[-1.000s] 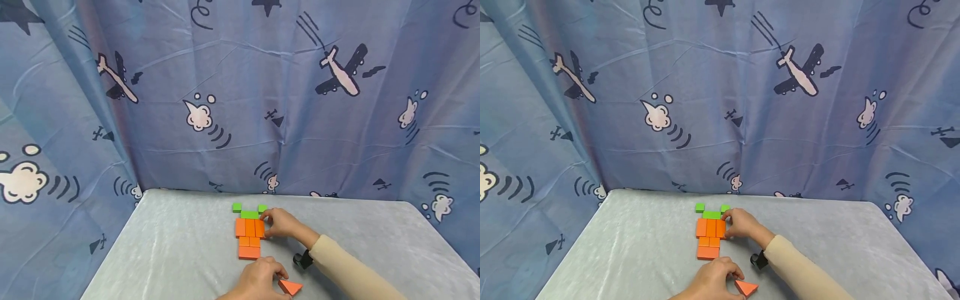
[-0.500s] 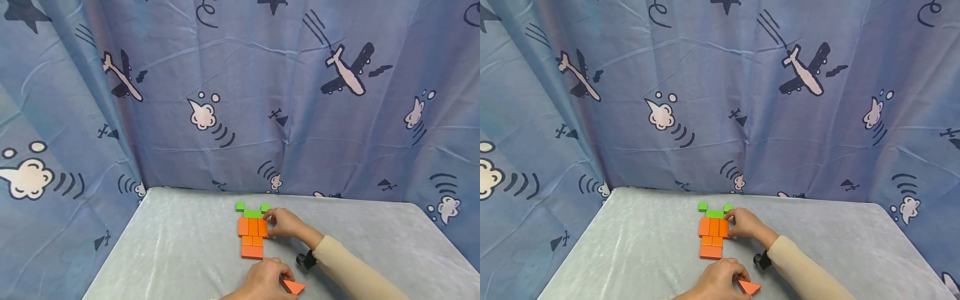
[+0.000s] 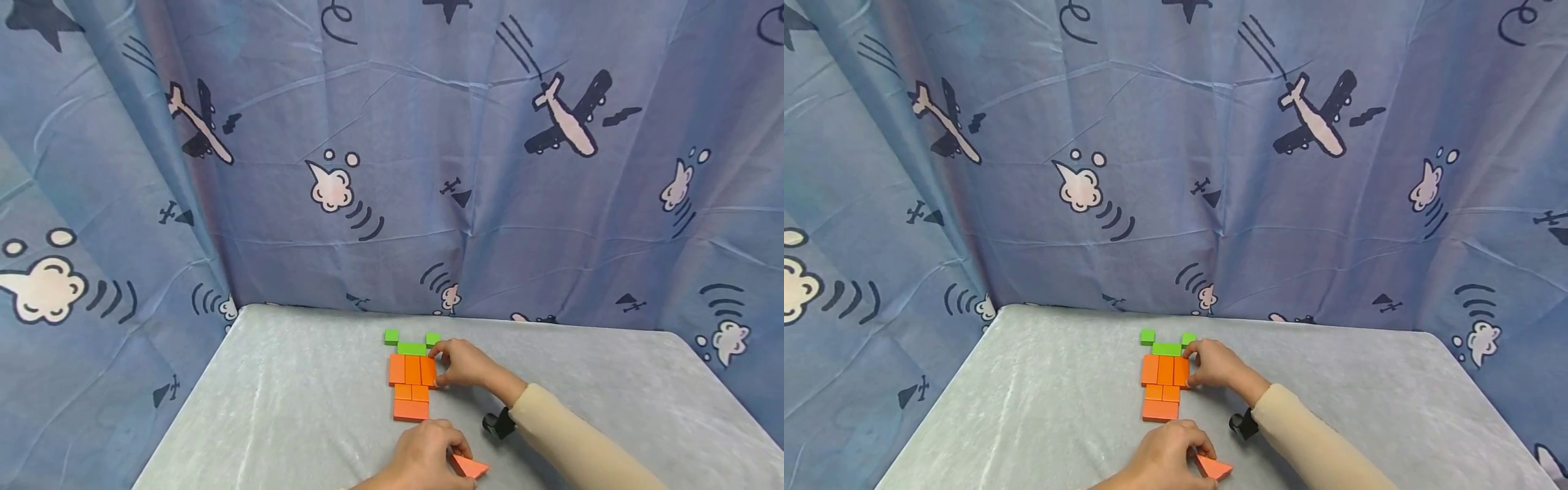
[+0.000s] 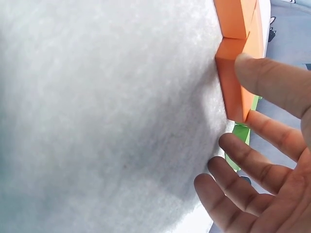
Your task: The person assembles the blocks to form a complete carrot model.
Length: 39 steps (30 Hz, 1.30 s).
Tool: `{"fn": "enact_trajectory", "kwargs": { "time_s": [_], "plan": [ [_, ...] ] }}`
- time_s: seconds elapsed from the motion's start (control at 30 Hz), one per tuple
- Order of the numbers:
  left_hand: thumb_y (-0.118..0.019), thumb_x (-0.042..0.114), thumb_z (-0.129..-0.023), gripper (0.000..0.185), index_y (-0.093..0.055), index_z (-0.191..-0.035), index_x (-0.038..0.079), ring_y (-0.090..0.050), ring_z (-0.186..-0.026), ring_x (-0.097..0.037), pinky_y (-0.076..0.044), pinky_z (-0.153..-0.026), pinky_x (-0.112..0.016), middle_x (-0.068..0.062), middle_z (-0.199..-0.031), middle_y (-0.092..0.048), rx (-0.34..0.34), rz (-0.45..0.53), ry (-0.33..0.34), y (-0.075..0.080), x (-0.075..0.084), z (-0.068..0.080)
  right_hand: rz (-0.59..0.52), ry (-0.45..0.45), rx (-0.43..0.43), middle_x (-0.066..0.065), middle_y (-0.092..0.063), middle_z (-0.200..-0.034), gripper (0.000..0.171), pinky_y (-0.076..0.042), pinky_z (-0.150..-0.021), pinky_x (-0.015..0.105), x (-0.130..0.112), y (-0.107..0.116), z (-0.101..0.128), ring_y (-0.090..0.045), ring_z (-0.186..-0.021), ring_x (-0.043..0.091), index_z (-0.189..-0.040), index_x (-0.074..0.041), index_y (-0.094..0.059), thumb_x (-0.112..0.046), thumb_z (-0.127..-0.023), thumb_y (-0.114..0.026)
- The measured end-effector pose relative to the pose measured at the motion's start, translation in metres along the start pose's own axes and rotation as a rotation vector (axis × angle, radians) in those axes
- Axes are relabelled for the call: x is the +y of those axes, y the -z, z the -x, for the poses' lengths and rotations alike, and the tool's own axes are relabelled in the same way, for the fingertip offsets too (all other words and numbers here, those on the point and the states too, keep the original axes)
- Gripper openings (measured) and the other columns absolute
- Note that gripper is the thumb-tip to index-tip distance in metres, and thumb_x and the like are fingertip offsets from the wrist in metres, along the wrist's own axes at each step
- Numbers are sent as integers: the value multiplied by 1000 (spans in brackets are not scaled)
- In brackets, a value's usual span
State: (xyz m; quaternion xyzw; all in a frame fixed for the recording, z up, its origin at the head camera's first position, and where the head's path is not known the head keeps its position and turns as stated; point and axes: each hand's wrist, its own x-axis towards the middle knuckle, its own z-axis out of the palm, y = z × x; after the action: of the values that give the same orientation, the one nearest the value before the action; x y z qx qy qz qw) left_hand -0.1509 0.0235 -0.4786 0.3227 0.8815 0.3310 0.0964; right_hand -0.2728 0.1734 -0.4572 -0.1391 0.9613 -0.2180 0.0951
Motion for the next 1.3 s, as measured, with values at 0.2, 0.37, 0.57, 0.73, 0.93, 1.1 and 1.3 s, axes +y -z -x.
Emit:
{"fn": "enact_trajectory", "kwargs": {
  "time_s": [0.2,0.37,0.57,0.73,0.93,1.1,1.3],
  "plan": [
    [-83,33,-69,15,-70,-77,33,-44,-62,10,-38,-56,-14,24,-72,-50,67,22,48,10,-6,10,0,4,-6,4,-63,-88,43,-49,-72,34,0,1,2,-53,-78,15,-104,-12,-70,-15,-64,-88],
    [-84,31,-65,17,-70,-74,32,-45,-64,7,-38,-57,-16,24,-73,-53,135,39,85,22,-16,14,-1,-2,-2,4,-64,-88,44,-49,-73,35,1,4,1,-54,-79,15,-104,-12,-70,-15,-64,-88],
    [-85,30,-63,18,-72,-75,31,-45,-71,3,-37,-58,-17,22,-75,-55,228,-40,108,34,-29,18,1,-15,-17,4,-63,-89,44,-50,-75,35,2,3,-1,-54,-80,15,-105,-13,-70,-16,-65,-88],
    [-84,28,-63,18,-73,-77,29,-45,-67,3,-37,-57,-16,19,-73,-54,282,-101,115,38,-40,18,-4,-14,-27,3,-63,-89,44,-49,-75,35,1,4,-1,-53,-79,15,-105,-13,-70,-16,-65,-88],
    [-83,30,-63,18,-73,-77,28,-46,-68,3,-39,-58,-17,19,-74,-55,299,-132,113,40,-46,17,-1,-1,-23,4,-63,-89,44,-48,-75,36,0,3,0,-53,-79,16,-105,-12,-70,-15,-65,-88],
    [-84,34,-62,20,-72,-77,28,-48,-70,3,-41,-59,-17,19,-77,-56,319,-143,104,39,-48,16,19,19,-28,5,-63,-89,44,-48,-76,36,0,3,2,-53,-79,17,-105,-12,-70,-14,-65,-87],
    [-85,35,-62,22,-72,-78,27,-50,-71,2,-41,-60,-18,19,-80,-57,323,-136,107,41,-48,15,71,84,-24,5,-61,-90,42,-48,-78,37,2,4,2,-52,-80,16,-104,-11,-68,-16,-66,-86]
  ]
}}
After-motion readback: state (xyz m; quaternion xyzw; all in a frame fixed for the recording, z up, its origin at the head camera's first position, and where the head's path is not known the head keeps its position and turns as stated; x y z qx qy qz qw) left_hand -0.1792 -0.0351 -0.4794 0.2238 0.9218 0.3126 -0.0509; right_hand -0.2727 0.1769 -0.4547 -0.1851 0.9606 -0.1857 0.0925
